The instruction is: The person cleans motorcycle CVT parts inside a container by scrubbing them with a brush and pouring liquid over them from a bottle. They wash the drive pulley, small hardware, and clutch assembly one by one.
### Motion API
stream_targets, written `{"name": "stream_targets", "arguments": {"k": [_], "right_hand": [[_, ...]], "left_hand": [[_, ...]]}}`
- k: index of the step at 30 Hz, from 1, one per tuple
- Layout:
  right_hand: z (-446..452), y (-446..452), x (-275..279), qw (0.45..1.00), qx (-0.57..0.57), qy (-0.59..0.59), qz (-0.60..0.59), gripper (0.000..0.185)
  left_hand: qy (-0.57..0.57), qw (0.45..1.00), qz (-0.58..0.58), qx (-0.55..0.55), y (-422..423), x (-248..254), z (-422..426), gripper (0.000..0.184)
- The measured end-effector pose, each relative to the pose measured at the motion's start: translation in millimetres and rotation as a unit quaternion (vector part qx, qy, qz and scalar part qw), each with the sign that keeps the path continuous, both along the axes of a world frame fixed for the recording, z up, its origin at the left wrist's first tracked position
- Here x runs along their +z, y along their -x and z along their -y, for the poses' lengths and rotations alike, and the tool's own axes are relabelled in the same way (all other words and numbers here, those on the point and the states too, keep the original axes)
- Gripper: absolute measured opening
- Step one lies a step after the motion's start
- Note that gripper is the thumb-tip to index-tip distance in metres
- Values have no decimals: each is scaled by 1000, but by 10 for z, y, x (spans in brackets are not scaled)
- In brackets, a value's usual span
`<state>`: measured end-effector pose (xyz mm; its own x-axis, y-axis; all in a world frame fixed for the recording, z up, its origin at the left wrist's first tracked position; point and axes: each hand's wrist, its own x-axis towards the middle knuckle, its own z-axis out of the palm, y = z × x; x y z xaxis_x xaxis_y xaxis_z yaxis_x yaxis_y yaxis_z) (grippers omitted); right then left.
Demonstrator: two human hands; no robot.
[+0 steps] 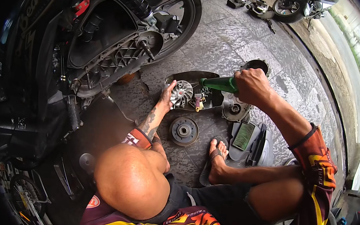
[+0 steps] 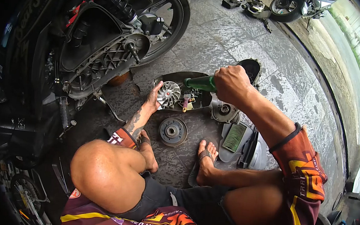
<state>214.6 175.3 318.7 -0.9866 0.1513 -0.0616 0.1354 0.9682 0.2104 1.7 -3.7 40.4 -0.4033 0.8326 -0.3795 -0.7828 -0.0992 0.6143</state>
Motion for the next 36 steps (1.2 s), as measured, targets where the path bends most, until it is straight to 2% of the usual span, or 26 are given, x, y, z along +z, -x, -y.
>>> {"name": "stream_targets", "arguments": {"k": [20, 22, 26, 28, 33, 36], "right_hand": [[-171, 91, -155, 1000, -15, -13, 17, 9], [-194, 120, -167, 999, -18, -17, 26, 23], [-188, 161, -144, 999, -19, -17, 21, 23], [-139, 167, -107, 1000, -15, -10, 23, 8], [-100, 181, -194, 1000, 2, 11, 20, 9], [-73, 220, -194, 1000, 7, 25, 11, 10]], "left_hand": [[-48, 994, -27, 95, 10, 258, -63, 54], [-45, 992, -23, 120, -63, 369, -80, 56], [-64, 989, 37, 130, -49, 303, -141, 56], [-86, 987, 43, 125, -23, 208, -169, 56], [-107, 984, 70, 128, 48, 18, -217, 52], [-105, 985, 62, 125, 33, 27, -228, 41]]}}
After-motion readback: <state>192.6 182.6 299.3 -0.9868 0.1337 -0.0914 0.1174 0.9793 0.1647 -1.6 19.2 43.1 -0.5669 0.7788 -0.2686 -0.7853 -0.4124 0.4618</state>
